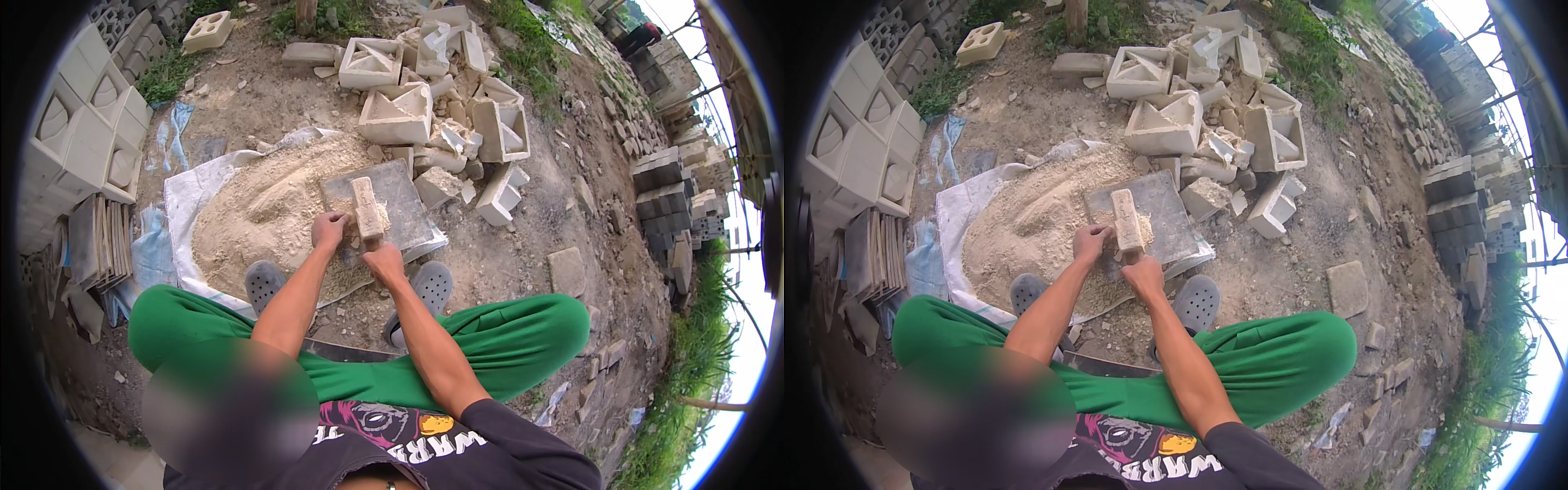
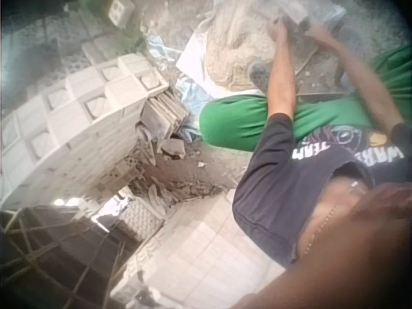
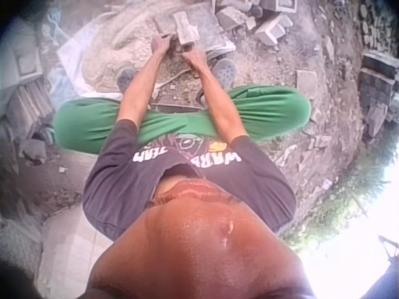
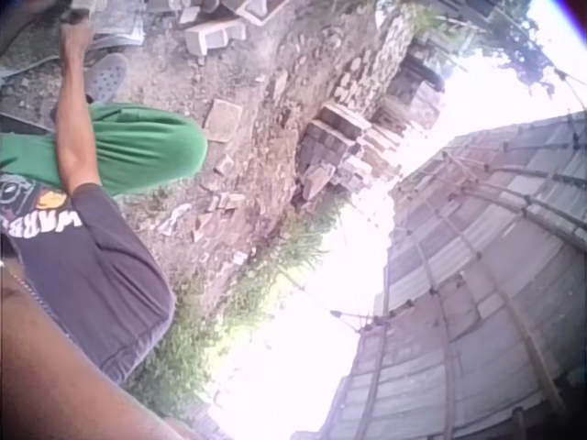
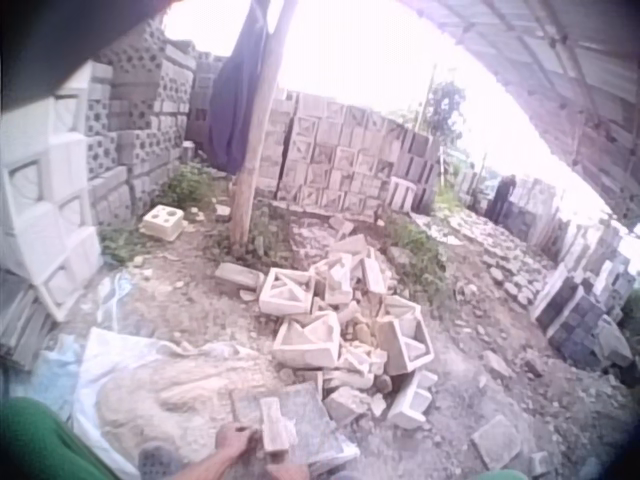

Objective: The person sits on the ground and repeatedly strikes a small stone with a hammer to break it into smaller pieces. The person handles the stone fragments by hand, picking them up and placing them aside.

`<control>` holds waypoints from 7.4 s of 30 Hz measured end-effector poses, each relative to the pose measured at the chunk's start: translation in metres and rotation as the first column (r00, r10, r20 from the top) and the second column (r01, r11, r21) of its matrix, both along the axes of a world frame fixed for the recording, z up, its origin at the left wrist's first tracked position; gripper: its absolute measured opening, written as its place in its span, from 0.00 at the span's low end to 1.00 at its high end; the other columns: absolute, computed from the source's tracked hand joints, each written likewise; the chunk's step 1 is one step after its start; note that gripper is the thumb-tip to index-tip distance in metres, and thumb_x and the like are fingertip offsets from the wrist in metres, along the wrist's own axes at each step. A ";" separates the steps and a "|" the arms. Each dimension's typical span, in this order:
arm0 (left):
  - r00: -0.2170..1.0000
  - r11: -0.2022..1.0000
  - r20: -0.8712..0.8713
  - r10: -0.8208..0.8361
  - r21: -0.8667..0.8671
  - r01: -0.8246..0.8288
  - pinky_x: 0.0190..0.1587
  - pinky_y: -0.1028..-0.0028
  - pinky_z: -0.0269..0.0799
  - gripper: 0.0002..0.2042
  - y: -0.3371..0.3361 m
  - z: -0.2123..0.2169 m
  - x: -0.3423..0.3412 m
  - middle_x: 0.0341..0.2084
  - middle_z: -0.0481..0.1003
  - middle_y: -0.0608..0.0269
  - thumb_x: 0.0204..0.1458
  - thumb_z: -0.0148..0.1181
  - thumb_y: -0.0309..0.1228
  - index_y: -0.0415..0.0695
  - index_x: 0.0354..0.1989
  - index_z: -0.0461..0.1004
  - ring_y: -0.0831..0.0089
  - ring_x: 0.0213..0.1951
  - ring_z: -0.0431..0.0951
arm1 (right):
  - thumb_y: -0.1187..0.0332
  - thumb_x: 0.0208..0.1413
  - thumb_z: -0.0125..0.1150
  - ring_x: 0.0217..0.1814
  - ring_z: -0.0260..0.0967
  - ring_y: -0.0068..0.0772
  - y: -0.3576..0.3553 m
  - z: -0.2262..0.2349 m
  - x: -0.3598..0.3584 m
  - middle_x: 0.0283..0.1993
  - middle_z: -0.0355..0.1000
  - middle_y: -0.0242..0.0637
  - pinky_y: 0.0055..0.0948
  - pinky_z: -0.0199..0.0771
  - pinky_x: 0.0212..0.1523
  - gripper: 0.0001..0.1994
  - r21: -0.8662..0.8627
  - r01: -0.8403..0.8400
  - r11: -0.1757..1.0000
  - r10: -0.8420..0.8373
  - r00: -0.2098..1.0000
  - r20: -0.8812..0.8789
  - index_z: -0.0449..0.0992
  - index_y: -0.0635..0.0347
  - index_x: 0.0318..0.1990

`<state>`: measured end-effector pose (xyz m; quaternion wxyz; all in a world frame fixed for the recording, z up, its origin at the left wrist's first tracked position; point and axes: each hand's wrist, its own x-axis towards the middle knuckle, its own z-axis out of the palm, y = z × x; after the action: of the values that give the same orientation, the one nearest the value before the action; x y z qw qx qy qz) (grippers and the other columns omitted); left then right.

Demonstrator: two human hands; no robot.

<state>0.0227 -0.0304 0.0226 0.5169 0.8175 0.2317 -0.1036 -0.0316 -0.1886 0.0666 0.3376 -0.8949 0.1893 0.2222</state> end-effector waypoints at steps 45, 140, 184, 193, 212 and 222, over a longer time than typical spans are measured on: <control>0.968 0.927 0.155 -0.198 0.349 0.134 0.49 0.61 0.73 0.13 0.026 -0.009 -0.023 0.37 0.80 0.50 0.49 0.64 0.37 0.45 0.40 0.82 0.55 0.44 0.79 | 0.61 0.42 0.63 0.28 0.78 0.54 0.003 0.008 -0.011 0.27 0.79 0.48 0.39 0.78 0.32 0.16 -0.045 -0.006 0.999 0.022 0.935 0.355 0.82 0.64 0.35; 0.996 0.994 0.001 0.093 -0.065 -0.093 0.32 0.72 0.74 0.05 -0.007 -0.045 0.005 0.26 0.82 0.63 0.47 0.68 0.30 0.45 0.32 0.84 0.72 0.27 0.81 | 0.63 0.40 0.68 0.29 0.79 0.47 -0.005 0.105 0.046 0.27 0.78 0.50 0.39 0.76 0.33 0.14 0.174 0.103 0.979 -0.170 0.885 0.434 0.78 0.67 0.30; 0.997 0.997 -0.028 0.068 -0.034 -0.069 0.36 0.72 0.74 0.08 -0.010 -0.013 0.001 0.29 0.83 0.61 0.49 0.67 0.32 0.45 0.36 0.85 0.73 0.30 0.81 | 0.70 0.44 0.64 0.21 0.70 0.23 0.000 0.133 0.045 0.20 0.73 0.38 0.30 0.70 0.25 0.09 0.409 0.019 0.912 -0.285 0.747 0.601 0.74 0.68 0.25; 0.998 0.997 0.008 0.069 -0.040 -0.069 0.37 0.70 0.76 0.09 -0.007 -0.015 0.006 0.31 0.84 0.60 0.48 0.69 0.35 0.48 0.36 0.86 0.69 0.32 0.83 | 0.61 0.40 0.66 0.36 0.79 0.47 -0.003 -0.004 0.001 0.32 0.79 0.51 0.41 0.78 0.38 0.19 0.172 0.175 0.970 -0.183 0.983 0.032 0.80 0.65 0.39; 0.991 0.988 -0.097 0.091 -0.118 -0.102 0.37 0.72 0.75 0.08 -0.014 -0.006 0.008 0.31 0.84 0.61 0.48 0.69 0.33 0.47 0.37 0.86 0.72 0.31 0.81 | 0.63 0.42 0.66 0.27 0.79 0.45 0.001 -0.019 -0.020 0.30 0.79 0.49 0.38 0.78 0.32 0.17 0.029 0.135 0.990 -0.137 0.948 0.288 0.79 0.66 0.38; 0.995 0.988 -0.061 0.084 -0.124 -0.091 0.36 0.73 0.73 0.10 -0.017 -0.005 0.003 0.30 0.83 0.62 0.48 0.69 0.32 0.44 0.38 0.85 0.75 0.30 0.79 | 0.66 0.42 0.67 0.24 0.77 0.37 -0.010 0.112 0.040 0.23 0.77 0.45 0.34 0.75 0.28 0.13 0.179 0.097 0.979 -0.174 0.854 0.490 0.78 0.68 0.33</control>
<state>0.0252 -0.0476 0.0180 0.5650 0.7691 0.2745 -0.1180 0.0087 -0.1982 0.1784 0.4552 -0.8787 0.1405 -0.0297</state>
